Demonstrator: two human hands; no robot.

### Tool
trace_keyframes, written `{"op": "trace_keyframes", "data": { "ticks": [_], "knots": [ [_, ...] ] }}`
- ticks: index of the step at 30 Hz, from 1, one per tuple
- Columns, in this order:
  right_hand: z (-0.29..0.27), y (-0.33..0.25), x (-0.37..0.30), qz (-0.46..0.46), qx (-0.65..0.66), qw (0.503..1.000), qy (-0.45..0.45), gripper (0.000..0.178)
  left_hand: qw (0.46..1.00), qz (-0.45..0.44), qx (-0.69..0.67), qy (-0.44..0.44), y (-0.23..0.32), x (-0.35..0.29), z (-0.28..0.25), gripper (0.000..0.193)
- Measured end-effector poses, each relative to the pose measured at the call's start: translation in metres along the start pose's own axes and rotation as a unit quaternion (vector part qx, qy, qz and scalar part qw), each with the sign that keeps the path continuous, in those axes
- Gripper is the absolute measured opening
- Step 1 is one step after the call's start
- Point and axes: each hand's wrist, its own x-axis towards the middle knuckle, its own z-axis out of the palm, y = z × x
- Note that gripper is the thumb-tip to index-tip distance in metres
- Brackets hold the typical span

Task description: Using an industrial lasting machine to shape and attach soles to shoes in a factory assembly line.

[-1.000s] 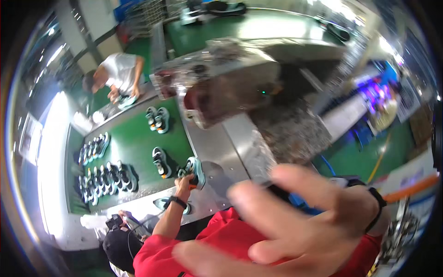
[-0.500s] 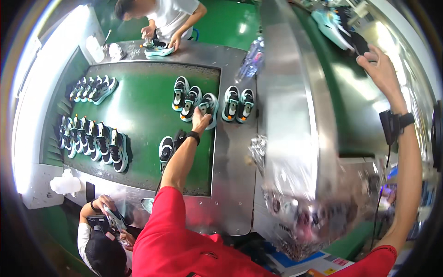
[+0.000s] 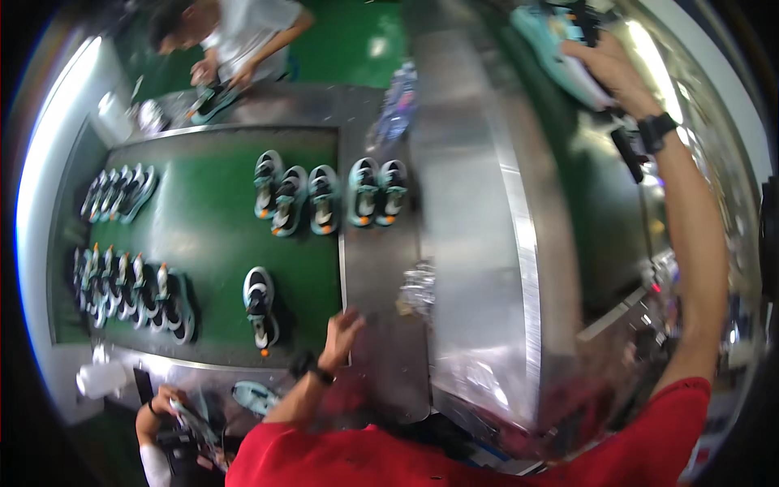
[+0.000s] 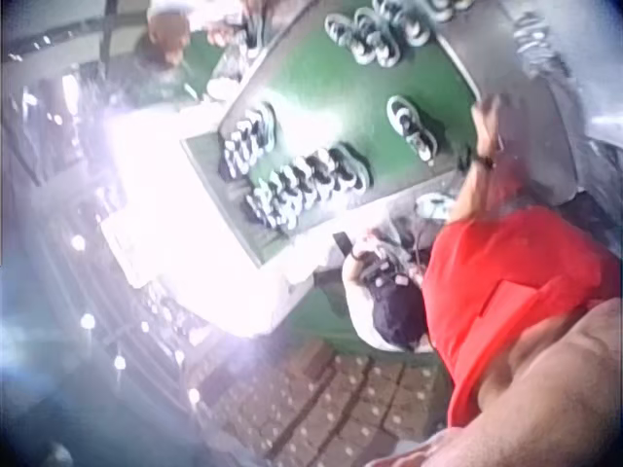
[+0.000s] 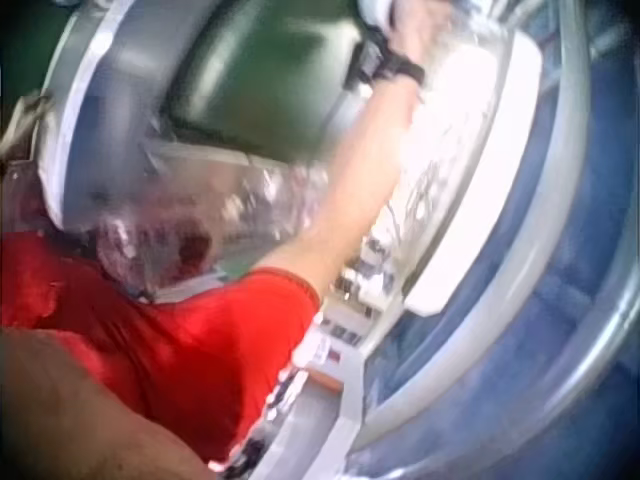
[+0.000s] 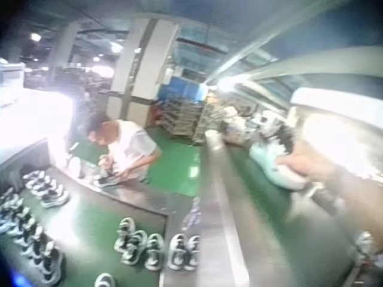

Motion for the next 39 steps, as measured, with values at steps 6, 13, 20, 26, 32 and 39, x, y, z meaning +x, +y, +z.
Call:
{"op": "trace_keyframes", "data": {
  "ticks": [6, 13, 20, 26, 32, 39],
  "knots": [
    [-0.093, -0.036, -0.146, -0.140, 0.031, 0.981, 0.128, 0.061, 0.945, -0.152, -0.160, -0.242, 0.071, -0.149, 0.057, 0.026],
    [-0.185, -0.040, -0.421, -0.184, 0.108, 0.977, 0.019, 0.059, 0.692, -0.134, -0.358, -0.612, 0.222, -0.202, 0.140, 0.073],
    [-0.205, -0.031, -0.674, -0.017, 0.007, 1.000, -0.005, 0.040, 0.612, -0.104, -0.152, -0.769, 0.243, -0.321, 0.253, 0.088],
    [-0.159, -0.044, -0.902, 0.343, 0.415, 0.723, 0.432, 0.073, 0.589, -0.142, -0.180, -0.775, 0.179, -0.447, 0.357, 0.060],
    [-0.134, -0.086, -1.065, 0.544, 0.233, 0.513, 0.622, 0.064, 0.589, 0.050, 0.055, -0.805, 0.076, -0.619, 0.423, 0.052],
    [-0.145, -0.164, -1.246, 0.621, 0.032, 0.354, 0.698, 0.053, 0.424, -0.038, 0.202, -0.882, -0.037, -0.779, 0.507, 0.058]
  ]
}}
